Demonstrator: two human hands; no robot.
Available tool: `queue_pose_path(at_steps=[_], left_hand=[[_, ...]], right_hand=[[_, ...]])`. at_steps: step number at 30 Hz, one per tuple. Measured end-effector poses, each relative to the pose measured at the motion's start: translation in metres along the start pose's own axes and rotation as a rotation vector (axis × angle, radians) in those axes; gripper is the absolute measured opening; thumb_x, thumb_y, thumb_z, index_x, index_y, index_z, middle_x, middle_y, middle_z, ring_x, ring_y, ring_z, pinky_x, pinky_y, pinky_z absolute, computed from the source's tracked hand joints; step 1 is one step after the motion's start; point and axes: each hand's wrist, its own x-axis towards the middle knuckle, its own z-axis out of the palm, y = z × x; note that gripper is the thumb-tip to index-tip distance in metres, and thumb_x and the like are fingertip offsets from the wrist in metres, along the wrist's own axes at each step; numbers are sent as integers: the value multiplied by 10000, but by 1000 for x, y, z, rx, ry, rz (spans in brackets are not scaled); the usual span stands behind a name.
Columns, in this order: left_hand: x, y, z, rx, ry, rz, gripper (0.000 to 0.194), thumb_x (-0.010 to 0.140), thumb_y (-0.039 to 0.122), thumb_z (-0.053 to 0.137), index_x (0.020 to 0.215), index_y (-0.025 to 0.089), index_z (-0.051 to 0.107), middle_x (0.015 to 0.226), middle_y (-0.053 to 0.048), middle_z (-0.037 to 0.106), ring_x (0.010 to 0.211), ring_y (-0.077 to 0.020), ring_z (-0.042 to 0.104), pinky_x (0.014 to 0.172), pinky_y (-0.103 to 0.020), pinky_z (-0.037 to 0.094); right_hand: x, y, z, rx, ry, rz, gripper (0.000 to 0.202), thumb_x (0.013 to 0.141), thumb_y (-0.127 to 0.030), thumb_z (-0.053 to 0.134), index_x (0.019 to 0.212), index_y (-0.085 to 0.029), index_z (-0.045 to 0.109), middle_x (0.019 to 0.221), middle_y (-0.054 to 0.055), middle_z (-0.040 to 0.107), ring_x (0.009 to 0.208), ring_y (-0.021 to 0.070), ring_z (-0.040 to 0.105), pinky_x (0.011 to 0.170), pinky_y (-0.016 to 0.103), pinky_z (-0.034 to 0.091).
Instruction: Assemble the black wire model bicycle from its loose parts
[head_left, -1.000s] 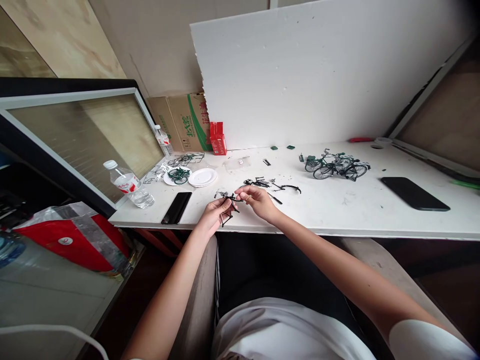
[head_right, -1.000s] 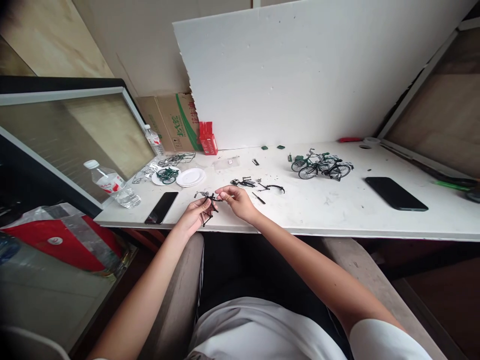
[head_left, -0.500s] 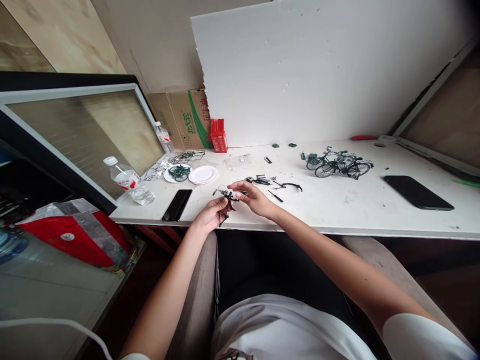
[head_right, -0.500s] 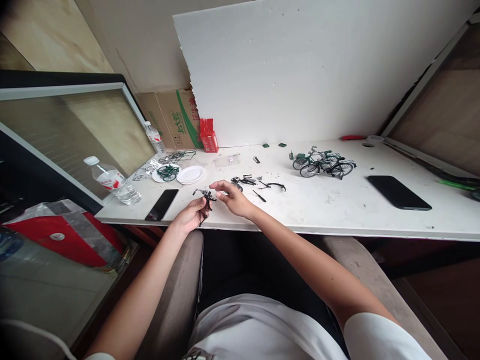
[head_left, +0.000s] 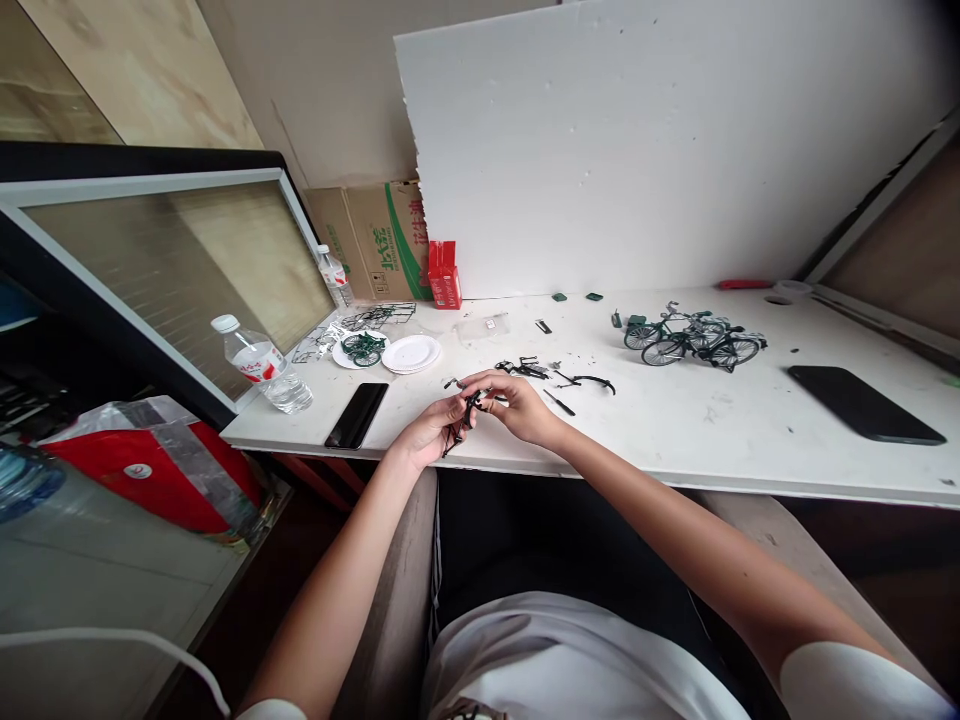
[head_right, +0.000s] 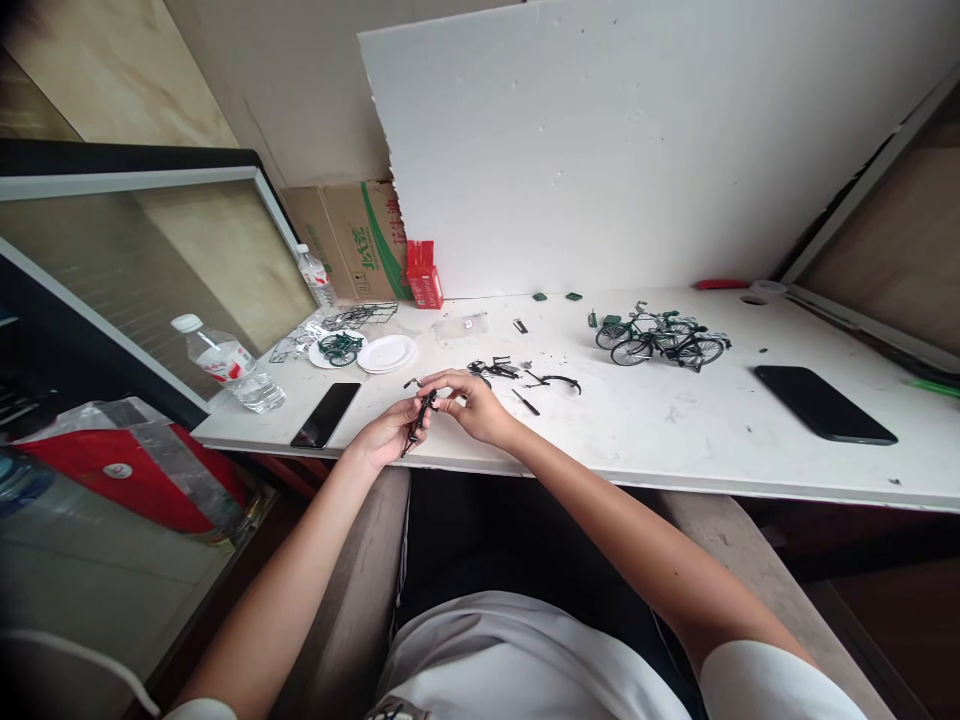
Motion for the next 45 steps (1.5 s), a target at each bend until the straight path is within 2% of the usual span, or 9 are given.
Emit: queue_pose_path(at_steps=[8, 12, 16, 19, 21, 24, 32, 37, 45], left_hand=[[18, 5, -4, 199, 194, -5, 634, 801, 672, 847, 1128, 154, 683, 1000, -130, 775, 791, -219, 784, 691, -286, 587], [37, -2, -19, 390, 484, 381, 698, 869, 819, 645, 1192, 200, 636, 897, -66, 752, 709, -177, 725, 721, -296, 562], [43, -5, -27, 553, 403, 660, 813, 942, 869, 434, 1307, 182, 668, 1172, -155, 771, 1089, -259, 742, 994, -391, 551], [43, -6, -26, 751, 329, 760, 776, 848, 692, 793, 1426, 203, 626, 1355, -167, 733, 1314, -315, 673, 1160, -469, 482], [44, -7, -25, 809, 356, 790, 807, 757, 515, 944, 1436, 216, 627, 1360, -166, 741, 1310, -325, 686, 1177, -498, 490], [49, -9, -27, 776, 374, 791, 628, 797, 411, 931, 1349, 208, 710, 1321, -168, 769, 1234, -323, 738, 1138, -512, 548], [55, -12, -25, 735, 466, 796, 348, 888, 417, 837, 1161, 202, 830, 1196, -123, 825, 1147, -309, 776, 1079, -468, 593], [58, -13, -27, 660, 449, 759, 340, 843, 415, 870, 1089, 182, 837, 1119, -122, 840, 1066, -296, 795, 1015, -443, 619], [57, -12, -27, 591, 443, 768, 328, 822, 363, 880, 1072, 160, 821, 1101, -143, 838, 997, -277, 801, 915, -403, 635]], right_hand=[[13, 27, -24, -117, 88, -15, 315, 1003, -538, 694, 1164, -289, 802, 1250, 112, 754, 1186, 302, 686, 987, 467, 546], [25, 42, -36, -218, 102, -21, 326, 1003, -560, 686, 1148, -295, 808, 1260, 119, 744, 1220, 323, 639, 947, 467, 545], [42, 57, -44, -309, 70, -42, 377, 1004, -605, 662, 1157, -294, 809, 1279, 130, 734, 1220, 339, 617, 915, 474, 557], [54, 68, -46, -364, 22, -74, 396, 1013, -611, 643, 1188, -292, 799, 1272, 134, 738, 1201, 340, 627, 931, 496, 563], [60, 74, -44, -405, -18, -126, 376, 1028, -588, 631, 1195, -291, 791, 1247, 128, 746, 1190, 329, 643, 1040, 546, 522], [62, 78, -37, -434, -28, -171, 347, 1051, -552, 608, 1201, -292, 782, 1237, 123, 741, 1200, 321, 645, 1136, 581, 456], [53, 75, -18, -501, 68, -130, 292, 1025, -508, 663, 1135, -287, 819, 1330, 148, 636, 1276, 353, 549, 1138, 605, 455], [47, 75, -15, -481, 49, -138, 275, 1052, -464, 633, 1120, -281, 827, 1291, 139, 653, 1273, 337, 560, 1133, 587, 456], [44, 76, -10, -372, 112, -94, 362, 1040, -555, 630, 1067, -264, 845, 1176, 124, 708, 1177, 310, 624, 1089, 559, 486]])
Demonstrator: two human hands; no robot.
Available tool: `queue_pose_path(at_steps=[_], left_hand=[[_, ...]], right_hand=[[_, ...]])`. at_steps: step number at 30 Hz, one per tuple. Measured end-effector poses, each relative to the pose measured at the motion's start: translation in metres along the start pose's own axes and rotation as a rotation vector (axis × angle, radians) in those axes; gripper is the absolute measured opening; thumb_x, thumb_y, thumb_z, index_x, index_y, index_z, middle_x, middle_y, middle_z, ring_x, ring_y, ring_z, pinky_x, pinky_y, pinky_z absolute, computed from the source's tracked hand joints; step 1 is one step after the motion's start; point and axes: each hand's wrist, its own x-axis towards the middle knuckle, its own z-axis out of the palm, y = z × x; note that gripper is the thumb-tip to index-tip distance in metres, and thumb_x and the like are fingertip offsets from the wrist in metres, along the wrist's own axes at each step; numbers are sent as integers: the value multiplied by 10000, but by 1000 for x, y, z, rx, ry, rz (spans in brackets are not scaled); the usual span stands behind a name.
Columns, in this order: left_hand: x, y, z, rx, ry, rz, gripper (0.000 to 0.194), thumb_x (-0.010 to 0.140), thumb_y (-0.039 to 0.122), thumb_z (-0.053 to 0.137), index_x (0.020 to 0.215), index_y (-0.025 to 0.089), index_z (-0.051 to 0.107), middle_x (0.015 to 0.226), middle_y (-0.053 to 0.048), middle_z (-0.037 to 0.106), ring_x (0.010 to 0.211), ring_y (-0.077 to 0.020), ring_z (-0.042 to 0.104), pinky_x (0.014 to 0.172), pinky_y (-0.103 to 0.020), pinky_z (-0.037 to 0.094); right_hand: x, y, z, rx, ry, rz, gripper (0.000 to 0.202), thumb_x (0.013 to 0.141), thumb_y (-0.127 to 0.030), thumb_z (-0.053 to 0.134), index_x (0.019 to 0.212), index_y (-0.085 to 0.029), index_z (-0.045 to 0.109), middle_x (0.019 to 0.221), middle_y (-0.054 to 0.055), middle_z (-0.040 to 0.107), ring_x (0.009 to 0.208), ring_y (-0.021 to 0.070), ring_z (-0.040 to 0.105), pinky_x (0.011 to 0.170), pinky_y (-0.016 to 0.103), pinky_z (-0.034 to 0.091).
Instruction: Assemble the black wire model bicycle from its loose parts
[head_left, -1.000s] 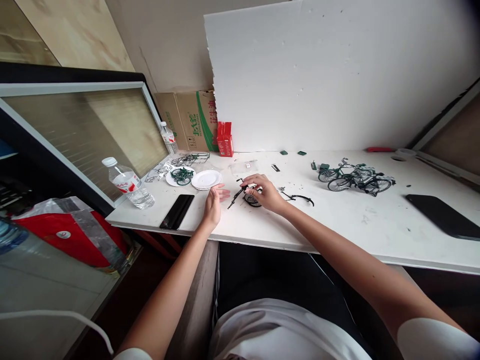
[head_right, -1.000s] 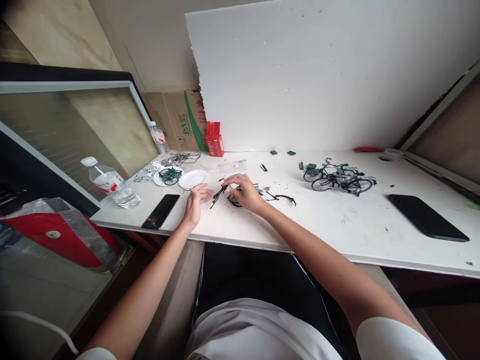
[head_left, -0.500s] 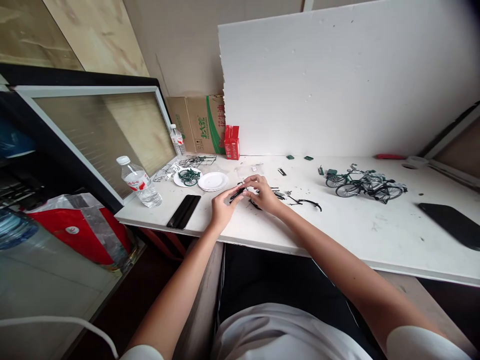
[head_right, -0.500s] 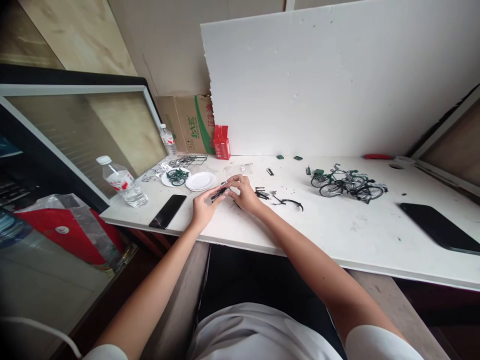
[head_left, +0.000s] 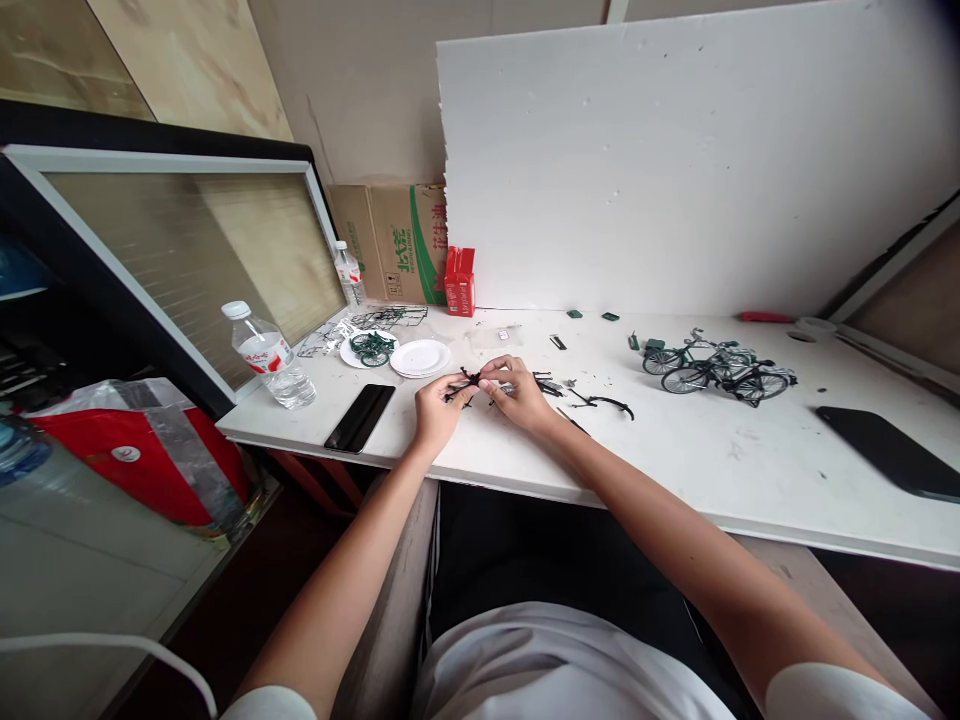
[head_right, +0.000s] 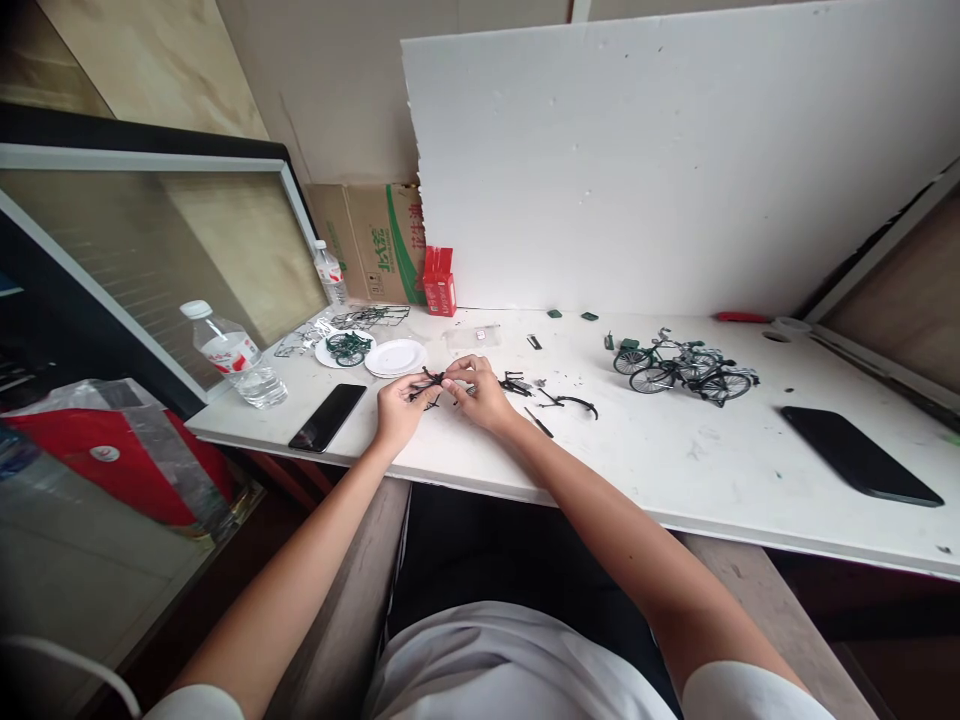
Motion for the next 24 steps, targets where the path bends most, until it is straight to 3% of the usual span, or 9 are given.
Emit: queue_pose_path(at_steps=[7, 11, 19, 24], left_hand=[[0, 2, 0, 8, 12, -39, 335, 766, 401, 919, 964, 151, 817, 995, -145, 837, 885, -262, 788, 830, -385, 626], [0, 5, 1, -21, -1, -57, 366, 753, 441, 926, 942, 146, 819, 970, -145, 835, 869, -262, 789, 833, -393, 632], [0, 5, -2, -25, -44, -84, 387, 740, 475, 933, 926, 149, 842, 954, -145, 839, 842, -278, 799, 796, -397, 642], [0, 3, -3, -2, -22, -81, 363, 736, 464, 933, 904, 155, 844, 944, -138, 840, 860, -277, 794, 809, -392, 637]], right_hand=[[-3, -6, 2, 189, 101, 131, 406, 895, -659, 781, 982, -268, 844, 1107, 108, 748, 1099, 285, 689, 928, 459, 575], [-6, -15, 3, 202, 146, 146, 411, 890, -667, 781, 936, -261, 830, 1045, 105, 765, 1061, 280, 701, 901, 443, 581], [-7, -15, 4, 252, 87, 158, 433, 869, -680, 793, 901, -249, 810, 1056, 105, 761, 1073, 269, 704, 895, 427, 573], [-4, -13, -13, 175, 52, 172, 436, 932, -666, 726, 987, -243, 818, 1146, 120, 767, 1102, 272, 699, 893, 422, 583]])
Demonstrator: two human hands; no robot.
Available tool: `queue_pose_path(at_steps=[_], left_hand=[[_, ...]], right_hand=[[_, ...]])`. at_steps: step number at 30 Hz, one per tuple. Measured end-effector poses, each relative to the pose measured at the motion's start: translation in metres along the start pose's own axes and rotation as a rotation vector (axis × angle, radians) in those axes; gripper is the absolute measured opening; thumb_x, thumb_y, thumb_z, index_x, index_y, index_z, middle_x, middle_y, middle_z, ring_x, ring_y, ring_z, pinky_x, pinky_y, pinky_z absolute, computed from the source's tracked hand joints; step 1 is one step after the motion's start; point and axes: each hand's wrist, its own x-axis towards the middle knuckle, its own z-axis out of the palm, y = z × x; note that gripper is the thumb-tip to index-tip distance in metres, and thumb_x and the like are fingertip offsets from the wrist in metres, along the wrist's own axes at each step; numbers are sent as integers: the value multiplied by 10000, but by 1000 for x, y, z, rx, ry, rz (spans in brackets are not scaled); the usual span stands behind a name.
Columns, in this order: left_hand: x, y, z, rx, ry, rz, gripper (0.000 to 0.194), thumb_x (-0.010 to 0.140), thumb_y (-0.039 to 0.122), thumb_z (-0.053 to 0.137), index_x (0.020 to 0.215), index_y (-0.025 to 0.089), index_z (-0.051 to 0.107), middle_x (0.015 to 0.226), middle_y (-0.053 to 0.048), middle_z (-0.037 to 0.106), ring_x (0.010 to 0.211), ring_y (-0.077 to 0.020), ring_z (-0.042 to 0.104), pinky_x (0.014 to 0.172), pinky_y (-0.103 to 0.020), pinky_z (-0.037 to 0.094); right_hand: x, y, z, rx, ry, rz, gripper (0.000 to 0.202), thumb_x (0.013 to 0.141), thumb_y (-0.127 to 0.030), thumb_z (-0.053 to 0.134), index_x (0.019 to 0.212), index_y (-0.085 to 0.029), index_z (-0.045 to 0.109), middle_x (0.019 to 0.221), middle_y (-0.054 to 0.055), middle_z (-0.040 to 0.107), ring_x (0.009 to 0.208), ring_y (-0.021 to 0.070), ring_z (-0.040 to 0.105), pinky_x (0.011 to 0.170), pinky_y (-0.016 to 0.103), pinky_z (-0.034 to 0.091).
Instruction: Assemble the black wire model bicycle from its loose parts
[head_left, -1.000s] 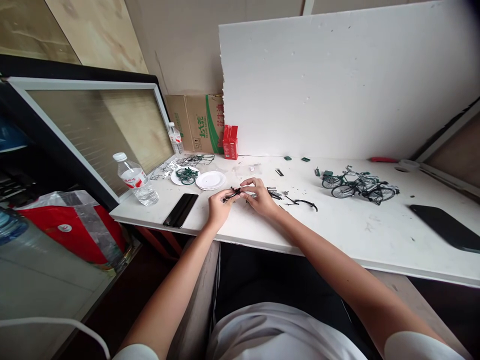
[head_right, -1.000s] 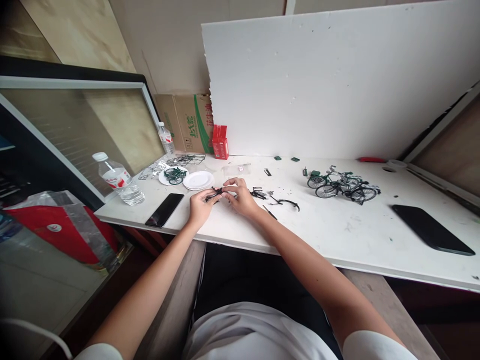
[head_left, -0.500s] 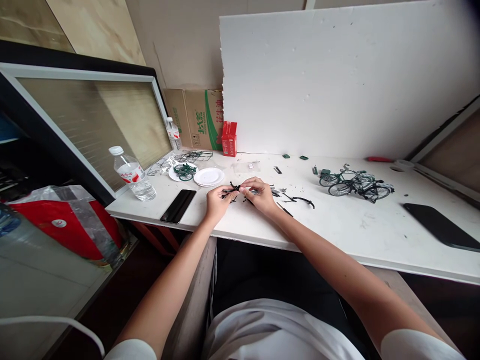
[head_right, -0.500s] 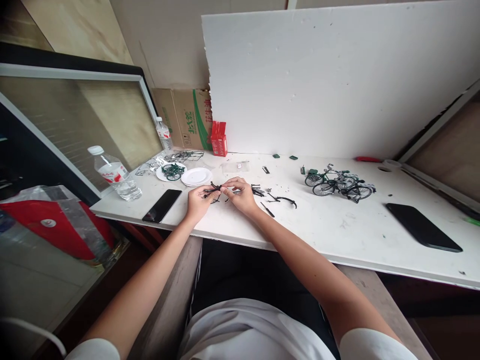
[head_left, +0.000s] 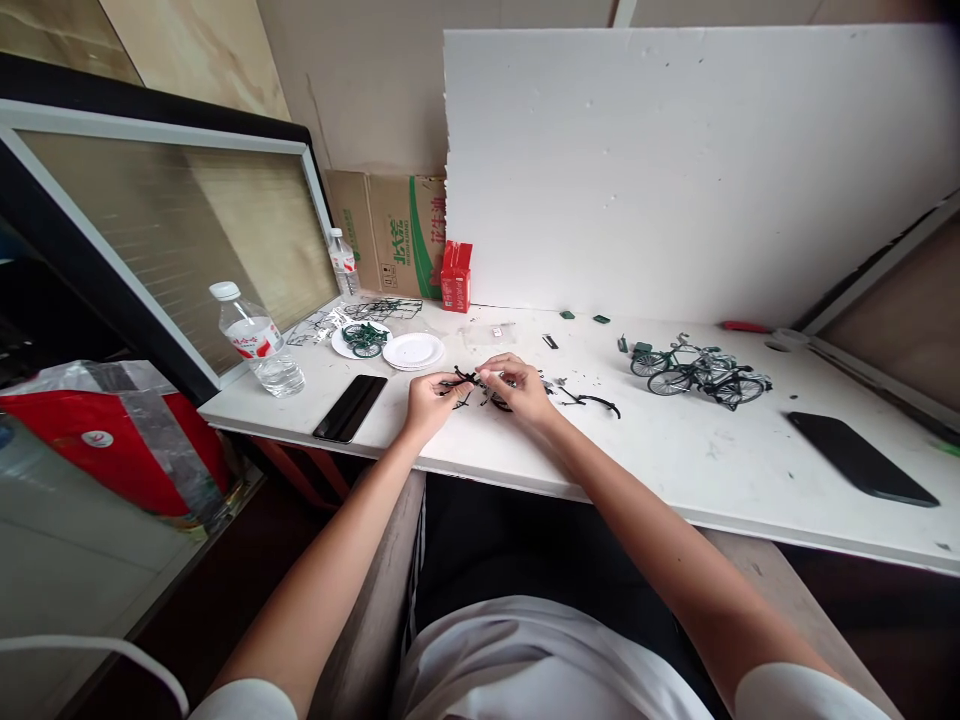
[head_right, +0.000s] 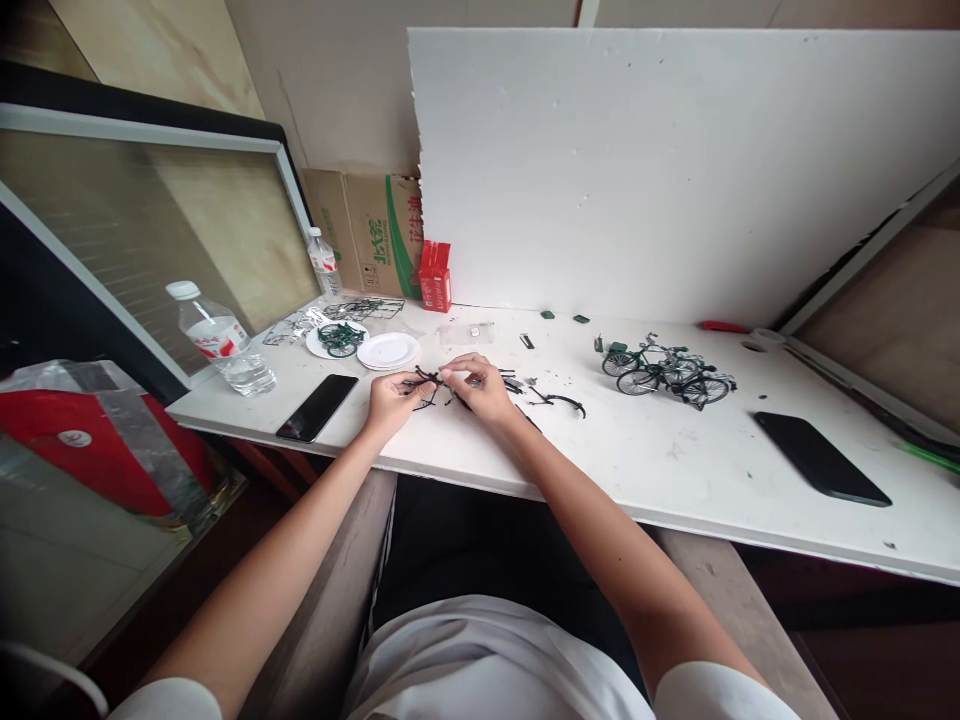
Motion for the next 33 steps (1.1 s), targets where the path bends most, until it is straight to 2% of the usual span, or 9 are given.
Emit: queue_pose_path(at_steps=[3, 6, 9, 15, 20, 24, 29, 33], left_hand=[[2, -3, -1, -11, 67, -24, 368, 729, 460, 933, 889, 147, 825, 917, -132, 837, 835, -260, 788, 797, -376, 626], [5, -8, -2, -45, 129, -58, 391, 726, 463, 931, 904, 137, 808, 921, -139, 835, 843, -260, 791, 805, -373, 621], [6, -11, -3, -46, 175, -64, 414, 726, 472, 933, 925, 137, 794, 943, -148, 833, 876, -267, 796, 830, -377, 615], [5, -10, -3, -92, 132, -68, 415, 770, 490, 907, 943, 135, 781, 951, -155, 833, 884, -263, 800, 847, -383, 619], [4, -5, -1, -129, 93, -65, 372, 783, 474, 899, 907, 144, 779, 905, -131, 830, 858, -250, 798, 839, -366, 618], [3, -3, 0, -124, 93, -63, 359, 782, 467, 900, 898, 149, 779, 903, -132, 830, 857, -251, 798, 837, -362, 613], [4, -4, -1, -115, 108, -73, 413, 748, 485, 924, 924, 143, 775, 899, -134, 833, 845, -260, 804, 841, -378, 622], [5, -4, -1, -133, 107, -78, 425, 743, 492, 927, 918, 141, 765, 892, -136, 832, 844, -258, 806, 851, -380, 624]], right_hand=[[2, 4, -17, -174, -11, -45, 397, 989, -614, 676, 1022, -242, 809, 1108, 110, 790, 1093, 284, 677, 941, 460, 564], [1, 14, -28, -331, -180, -120, 294, 991, -523, 714, 982, -258, 840, 1044, 98, 797, 1116, 306, 642, 1083, 539, 484], [-3, 23, -32, -359, -308, -136, 189, 946, -457, 781, 977, -290, 866, 1121, 89, 781, 1222, 333, 583, 1130, 561, 452], [-7, 26, -30, -408, -405, -135, 108, 955, -328, 767, 972, -312, 873, 1207, 89, 732, 1258, 336, 516, 1129, 556, 470], [-8, 25, -28, -470, -431, -189, 134, 965, -261, 732, 963, -302, 860, 1197, 99, 709, 1233, 330, 514, 1125, 557, 476], [-11, 21, -22, -524, -404, -237, 127, 947, -221, 726, 937, -278, 839, 1158, 109, 710, 1206, 326, 532, 1090, 542, 496], [-14, 16, -18, -496, -348, -270, 130, 970, -257, 701, 942, -256, 829, 1100, 115, 734, 1157, 319, 553, 1053, 517, 504], [-14, 13, -22, -475, -368, -267, 166, 1001, -248, 669, 975, -262, 833, 1000, 97, 763, 1114, 317, 569, 1024, 502, 498]])
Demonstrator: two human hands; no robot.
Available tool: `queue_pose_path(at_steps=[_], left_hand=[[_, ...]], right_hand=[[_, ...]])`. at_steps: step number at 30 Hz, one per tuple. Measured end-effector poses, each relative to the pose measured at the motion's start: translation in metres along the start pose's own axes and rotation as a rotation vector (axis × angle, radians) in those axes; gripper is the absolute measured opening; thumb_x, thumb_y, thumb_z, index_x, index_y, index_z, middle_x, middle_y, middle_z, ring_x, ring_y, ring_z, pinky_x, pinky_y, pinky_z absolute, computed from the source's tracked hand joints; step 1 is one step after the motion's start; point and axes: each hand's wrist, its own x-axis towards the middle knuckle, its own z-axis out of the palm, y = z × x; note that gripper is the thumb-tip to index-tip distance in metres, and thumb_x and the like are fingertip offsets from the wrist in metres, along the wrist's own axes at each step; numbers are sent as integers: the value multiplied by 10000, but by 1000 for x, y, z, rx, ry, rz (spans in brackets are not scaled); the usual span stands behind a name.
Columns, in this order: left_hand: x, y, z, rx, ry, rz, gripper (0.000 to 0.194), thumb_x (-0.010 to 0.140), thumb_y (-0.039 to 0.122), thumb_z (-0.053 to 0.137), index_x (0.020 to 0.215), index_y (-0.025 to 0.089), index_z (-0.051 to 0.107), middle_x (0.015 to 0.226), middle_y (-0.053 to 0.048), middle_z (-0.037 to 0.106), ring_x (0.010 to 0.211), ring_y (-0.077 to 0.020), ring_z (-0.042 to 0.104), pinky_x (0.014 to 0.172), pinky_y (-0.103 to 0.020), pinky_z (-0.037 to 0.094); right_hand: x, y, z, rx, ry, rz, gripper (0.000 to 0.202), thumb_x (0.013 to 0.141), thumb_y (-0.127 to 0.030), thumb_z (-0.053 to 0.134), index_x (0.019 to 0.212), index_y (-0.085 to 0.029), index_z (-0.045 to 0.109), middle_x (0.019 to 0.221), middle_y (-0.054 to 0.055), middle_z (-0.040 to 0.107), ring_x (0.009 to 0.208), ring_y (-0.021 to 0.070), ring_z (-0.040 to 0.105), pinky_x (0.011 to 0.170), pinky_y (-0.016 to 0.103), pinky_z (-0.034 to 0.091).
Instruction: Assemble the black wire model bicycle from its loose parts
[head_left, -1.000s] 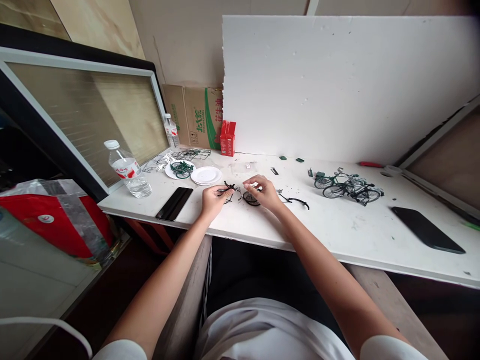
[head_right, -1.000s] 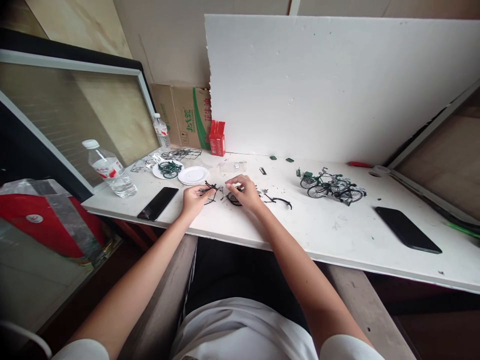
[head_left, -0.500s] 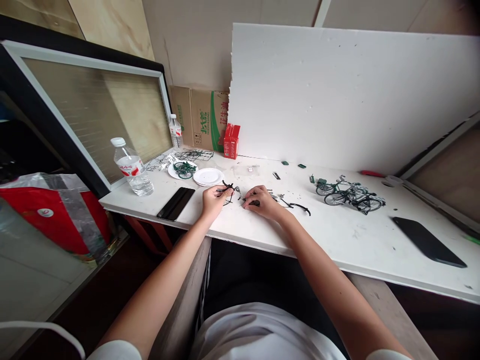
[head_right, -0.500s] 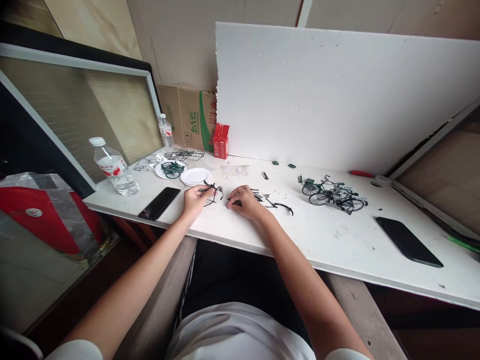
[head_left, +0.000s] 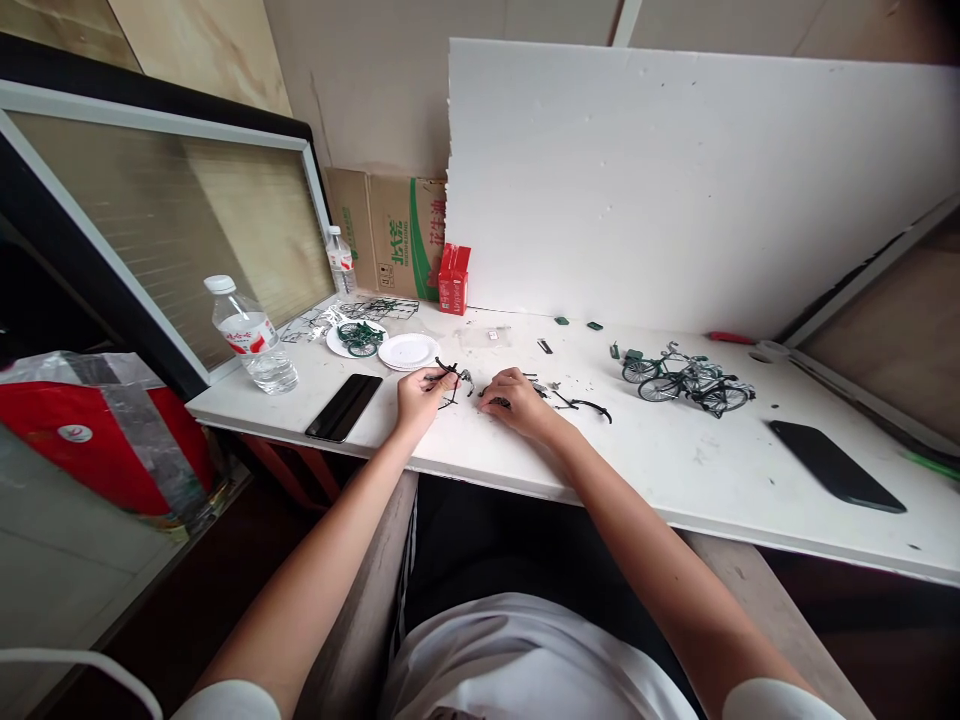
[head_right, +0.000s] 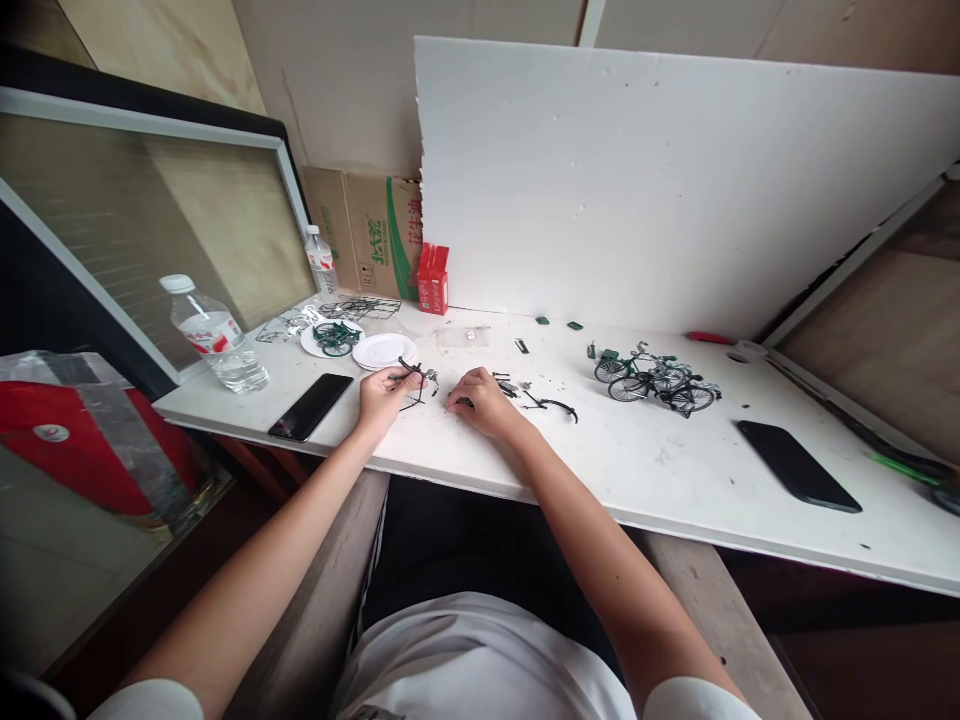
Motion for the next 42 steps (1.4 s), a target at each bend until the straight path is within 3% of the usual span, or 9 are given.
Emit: queue_pose_path(at_steps=[13, 26, 34, 42], left_hand=[[0, 4, 1, 5, 7, -4, 430, 726, 502, 925, 890, 145, 748, 854, -129, 824, 827, -276, 808, 817, -392, 632], [0, -1, -1, 6, 4, 41, 378, 773, 464, 904, 917, 148, 752, 877, -126, 828, 844, -274, 815, 827, -378, 623], [-1, 1, 0, -21, 9, -5, 401, 742, 456, 922, 920, 150, 734, 867, -121, 828, 838, -284, 822, 807, -371, 620], [-2, 2, -1, 12, -22, -1, 403, 764, 478, 907, 931, 149, 746, 873, -122, 825, 840, -272, 812, 857, -391, 615]], right_hand=[[4, -15, 4, -66, -53, -20, 219, 1023, -247, 638, 960, -260, 847, 940, 117, 769, 1080, 330, 550, 991, 508, 478], [1, -5, 9, 27, -11, -9, 284, 989, -100, 539, 1007, -218, 796, 965, 109, 745, 980, 279, 626, 876, 425, 535], [4, -10, 10, -67, -103, -72, 306, 959, -9, 541, 981, -200, 779, 961, 97, 753, 917, 251, 584, 819, 365, 477], [3, -11, 13, -150, -77, -69, 218, 1013, -95, 560, 955, -178, 753, 982, 129, 688, 987, 268, 554, 865, 371, 460]])
